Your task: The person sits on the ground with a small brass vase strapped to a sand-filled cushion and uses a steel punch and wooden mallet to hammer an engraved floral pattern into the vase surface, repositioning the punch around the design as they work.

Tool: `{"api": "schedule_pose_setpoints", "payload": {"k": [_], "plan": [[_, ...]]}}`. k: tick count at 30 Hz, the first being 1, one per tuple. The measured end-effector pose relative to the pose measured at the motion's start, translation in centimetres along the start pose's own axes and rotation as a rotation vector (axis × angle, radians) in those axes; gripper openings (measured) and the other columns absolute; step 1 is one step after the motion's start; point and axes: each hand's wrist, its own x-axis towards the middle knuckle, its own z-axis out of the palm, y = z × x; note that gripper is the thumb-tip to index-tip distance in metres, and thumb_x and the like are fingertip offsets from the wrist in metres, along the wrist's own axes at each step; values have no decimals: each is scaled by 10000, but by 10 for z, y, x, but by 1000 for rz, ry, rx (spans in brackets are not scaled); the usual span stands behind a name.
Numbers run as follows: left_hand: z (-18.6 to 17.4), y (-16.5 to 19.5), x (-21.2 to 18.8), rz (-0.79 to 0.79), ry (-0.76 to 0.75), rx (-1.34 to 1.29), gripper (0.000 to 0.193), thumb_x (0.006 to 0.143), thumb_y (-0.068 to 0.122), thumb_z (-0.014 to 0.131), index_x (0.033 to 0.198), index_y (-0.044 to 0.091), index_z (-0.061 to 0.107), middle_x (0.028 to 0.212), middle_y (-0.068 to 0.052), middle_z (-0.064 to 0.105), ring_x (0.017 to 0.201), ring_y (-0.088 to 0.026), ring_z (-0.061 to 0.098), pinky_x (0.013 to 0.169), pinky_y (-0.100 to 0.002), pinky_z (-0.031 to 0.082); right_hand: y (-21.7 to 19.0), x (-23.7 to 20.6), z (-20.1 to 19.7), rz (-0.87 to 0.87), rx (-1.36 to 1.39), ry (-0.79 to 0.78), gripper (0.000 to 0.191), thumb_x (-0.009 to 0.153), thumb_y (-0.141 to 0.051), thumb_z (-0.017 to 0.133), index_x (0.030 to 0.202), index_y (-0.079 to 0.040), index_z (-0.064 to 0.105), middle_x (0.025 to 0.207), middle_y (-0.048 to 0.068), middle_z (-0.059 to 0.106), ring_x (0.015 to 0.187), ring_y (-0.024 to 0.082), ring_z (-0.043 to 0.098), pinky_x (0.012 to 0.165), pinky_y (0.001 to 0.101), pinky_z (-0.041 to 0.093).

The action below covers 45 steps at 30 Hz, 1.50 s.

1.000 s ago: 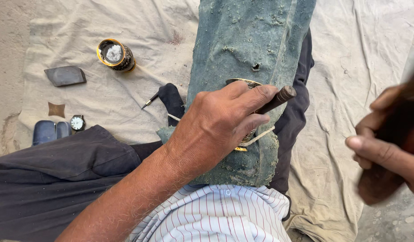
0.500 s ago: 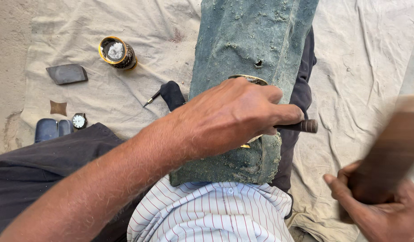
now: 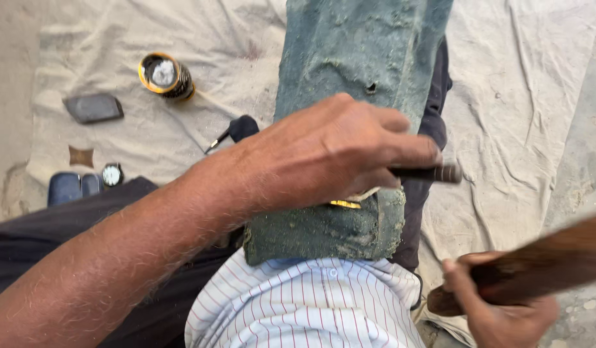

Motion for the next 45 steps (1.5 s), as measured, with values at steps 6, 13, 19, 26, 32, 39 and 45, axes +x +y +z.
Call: {"api": "schedule_pose_setpoints", "payload": {"k": [6,13,19,26,32,39,45], "plan": [[12,0,-25,-54,276,66,384,934,228,779,1253,76,630,937,-53,671,830,-183,701,703,-327,613,-40,37,-27,188,-274,-110,145,893,-22,792,959,28,673,710,188,697,620,246,716,625,373,612],[13,3,-30,-59,260,71,417,911,193,788,1287,89,643,916,-65,658,773,-185,694,665,-319,605,22,78,-59,213,-583,-268,260,980,-174,768,984,36,615,748,214,646,627,296,678,596,431,612],[22,11,-44,-132,441,1,391,940,161,800,1283,58,645,988,-69,688,819,-180,725,714,-296,631,84,142,-92,-38,-682,-453,376,1019,-276,756,1001,37,548,845,198,625,699,260,630,633,413,604],[41,15,-50,-259,595,-31,346,968,152,783,1269,50,644,1012,-71,704,838,-129,759,713,-226,671,87,196,-75,39,-1004,-404,330,887,-320,722,971,-5,672,722,116,632,620,210,632,587,372,573],[47,10,-51,-256,615,-104,363,994,151,781,1303,45,622,993,-43,703,856,-112,776,735,-228,641,98,200,-80,-217,-1344,-631,357,917,-375,711,859,-28,653,667,98,612,576,176,630,571,349,587],[48,18,-44,-286,618,-58,347,986,133,778,1285,44,626,976,-53,684,805,-110,758,692,-225,668,78,201,-83,-594,-1657,-809,495,823,-593,663,797,-99,657,652,43,627,578,115,656,633,331,622],[43,25,-41,-262,595,25,353,995,147,793,1295,59,629,982,-55,665,803,-130,714,683,-267,633,52,167,-80,-536,-1142,-688,444,744,-467,698,958,-79,701,781,51,645,633,117,655,644,303,596]]}}
